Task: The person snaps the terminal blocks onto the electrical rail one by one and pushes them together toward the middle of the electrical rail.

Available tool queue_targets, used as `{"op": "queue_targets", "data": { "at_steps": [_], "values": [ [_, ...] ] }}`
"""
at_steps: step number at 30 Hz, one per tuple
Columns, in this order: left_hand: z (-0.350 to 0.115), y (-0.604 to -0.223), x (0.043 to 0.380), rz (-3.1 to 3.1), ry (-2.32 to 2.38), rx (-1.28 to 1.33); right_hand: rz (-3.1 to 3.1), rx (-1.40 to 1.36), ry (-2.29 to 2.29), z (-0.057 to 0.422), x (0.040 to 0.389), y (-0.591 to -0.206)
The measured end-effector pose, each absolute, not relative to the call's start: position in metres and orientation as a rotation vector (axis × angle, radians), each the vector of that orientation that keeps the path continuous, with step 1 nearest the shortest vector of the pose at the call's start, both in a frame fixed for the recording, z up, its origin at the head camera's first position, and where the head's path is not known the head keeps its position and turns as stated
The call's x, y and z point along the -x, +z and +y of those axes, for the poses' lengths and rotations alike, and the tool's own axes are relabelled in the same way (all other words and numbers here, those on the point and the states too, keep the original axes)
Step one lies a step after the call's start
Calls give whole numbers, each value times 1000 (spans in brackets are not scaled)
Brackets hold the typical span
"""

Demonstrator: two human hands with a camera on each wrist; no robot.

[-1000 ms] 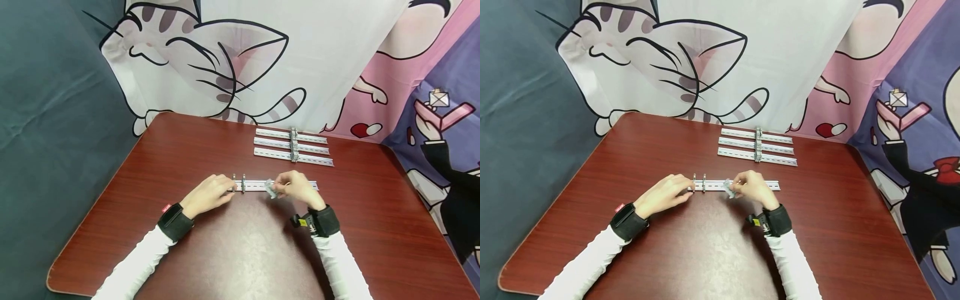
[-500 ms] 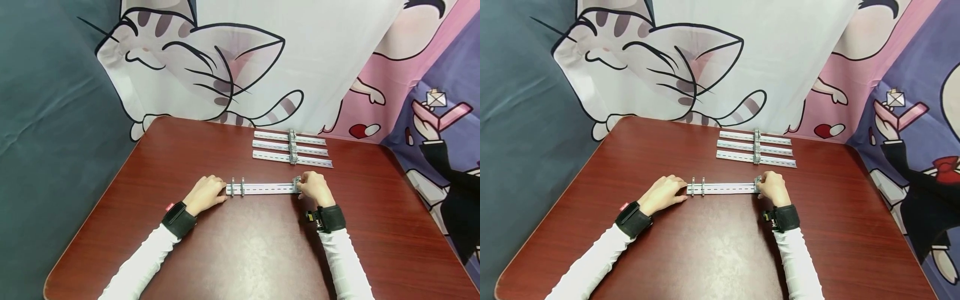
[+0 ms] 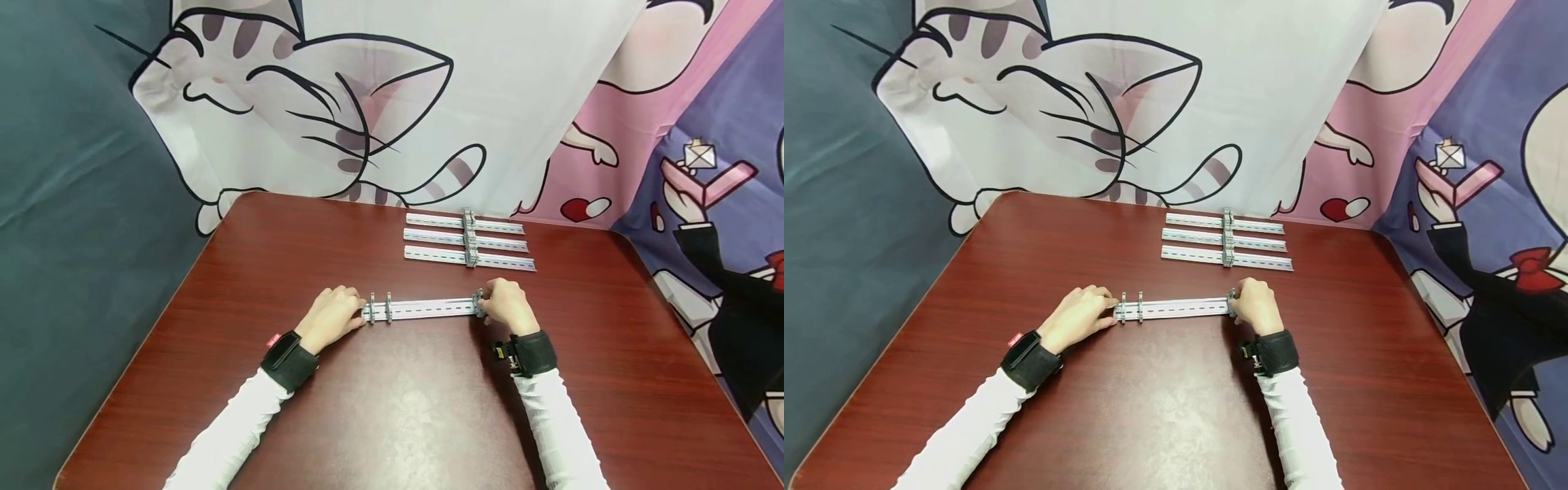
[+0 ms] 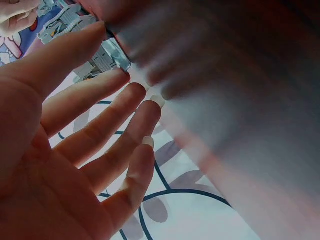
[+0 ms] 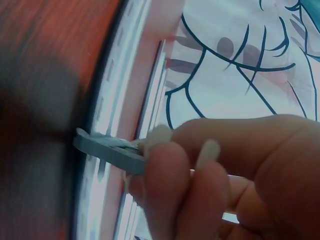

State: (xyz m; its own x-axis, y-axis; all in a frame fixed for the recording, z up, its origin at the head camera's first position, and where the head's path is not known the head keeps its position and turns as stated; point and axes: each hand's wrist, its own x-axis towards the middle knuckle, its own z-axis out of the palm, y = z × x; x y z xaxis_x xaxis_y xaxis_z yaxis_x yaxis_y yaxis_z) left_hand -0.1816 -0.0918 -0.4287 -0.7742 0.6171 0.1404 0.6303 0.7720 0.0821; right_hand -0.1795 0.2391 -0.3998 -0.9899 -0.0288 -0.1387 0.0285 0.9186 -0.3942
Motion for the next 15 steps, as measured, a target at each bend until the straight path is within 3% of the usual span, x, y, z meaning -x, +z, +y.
{"op": "queue_targets", "data": {
  "at_steps": [15],
  "values": [
    [-87,-430,183,-2873,-199,987,2847,-79,-442,231,199,-397]
  ]
}}
